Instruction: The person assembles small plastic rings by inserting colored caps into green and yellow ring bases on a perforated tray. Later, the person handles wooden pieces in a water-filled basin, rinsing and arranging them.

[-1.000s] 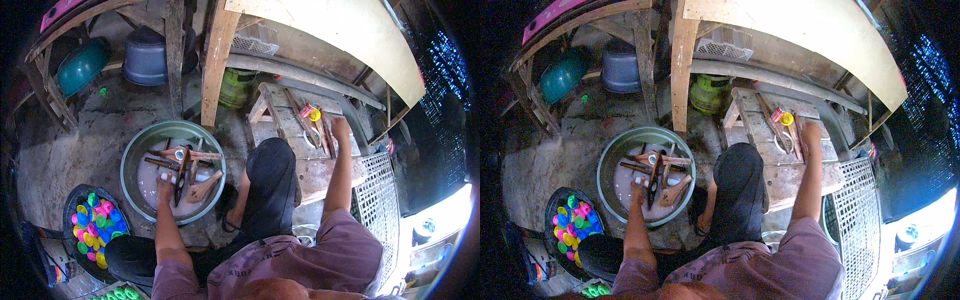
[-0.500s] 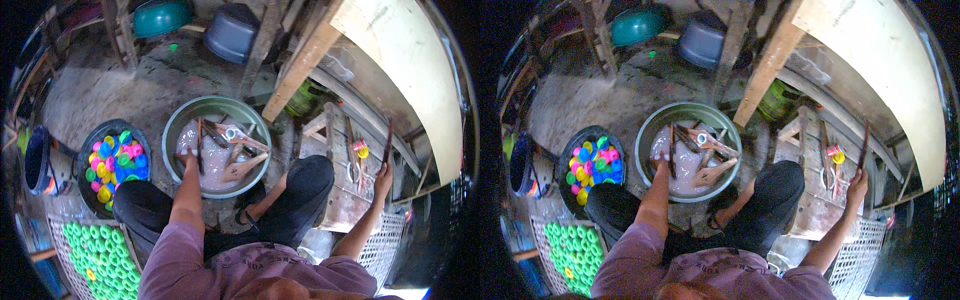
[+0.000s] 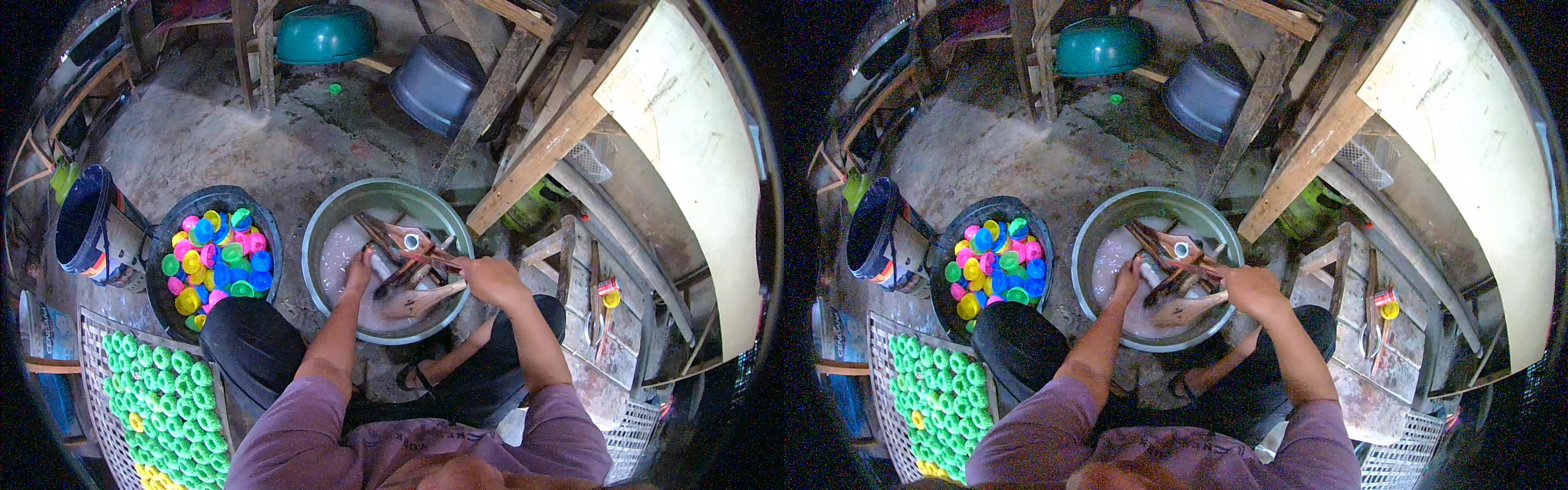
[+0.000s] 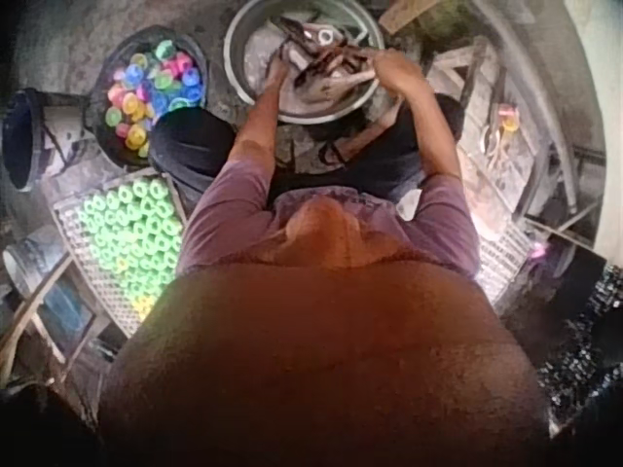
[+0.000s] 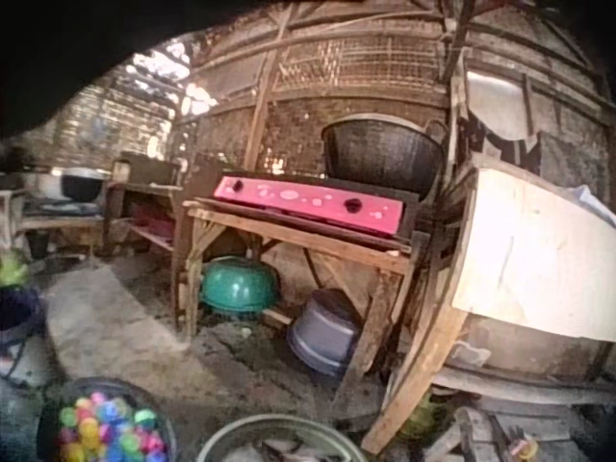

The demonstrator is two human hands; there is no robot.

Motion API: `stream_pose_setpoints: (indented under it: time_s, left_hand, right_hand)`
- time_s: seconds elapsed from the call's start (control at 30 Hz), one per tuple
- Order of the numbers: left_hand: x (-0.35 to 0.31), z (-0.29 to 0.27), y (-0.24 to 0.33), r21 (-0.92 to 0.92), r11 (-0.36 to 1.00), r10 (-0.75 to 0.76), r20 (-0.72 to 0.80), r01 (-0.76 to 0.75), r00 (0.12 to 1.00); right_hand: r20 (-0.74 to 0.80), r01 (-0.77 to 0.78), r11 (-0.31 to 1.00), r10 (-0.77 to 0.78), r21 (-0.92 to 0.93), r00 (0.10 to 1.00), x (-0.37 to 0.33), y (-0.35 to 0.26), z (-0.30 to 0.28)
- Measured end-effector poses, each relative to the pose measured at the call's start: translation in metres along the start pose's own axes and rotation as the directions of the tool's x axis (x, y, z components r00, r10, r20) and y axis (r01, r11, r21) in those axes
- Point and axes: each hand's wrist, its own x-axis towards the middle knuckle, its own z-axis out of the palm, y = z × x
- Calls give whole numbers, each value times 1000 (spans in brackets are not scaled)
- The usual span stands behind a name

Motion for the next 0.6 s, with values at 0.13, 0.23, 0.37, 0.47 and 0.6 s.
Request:
stream_pose_setpoints:
  time_s: [0.13,0.23,0.37,0.47,0.6]
  left_hand:
    - [15,-30,4,600,800,43,-98,24,994]
    - [14,-50,-2,803,596,-251,183,3,951]
    - [36,-71,32,751,660,-275,199,34,941]
    - [55,-88,90,576,805,30,200,-143,979]
    - [74,-76,178,204,950,127,440,-236,889]
  right_hand:
    - [-18,-10,998,11,56,1000,15,15,10]
    - [2,-32,992,33,119,999,22,32,18]
    - [-58,-77,973,92,218,994,28,55,20]
    - [-125,-96,949,139,300,982,28,69,16]
    - [-213,-86,909,187,407,959,27,82,8]
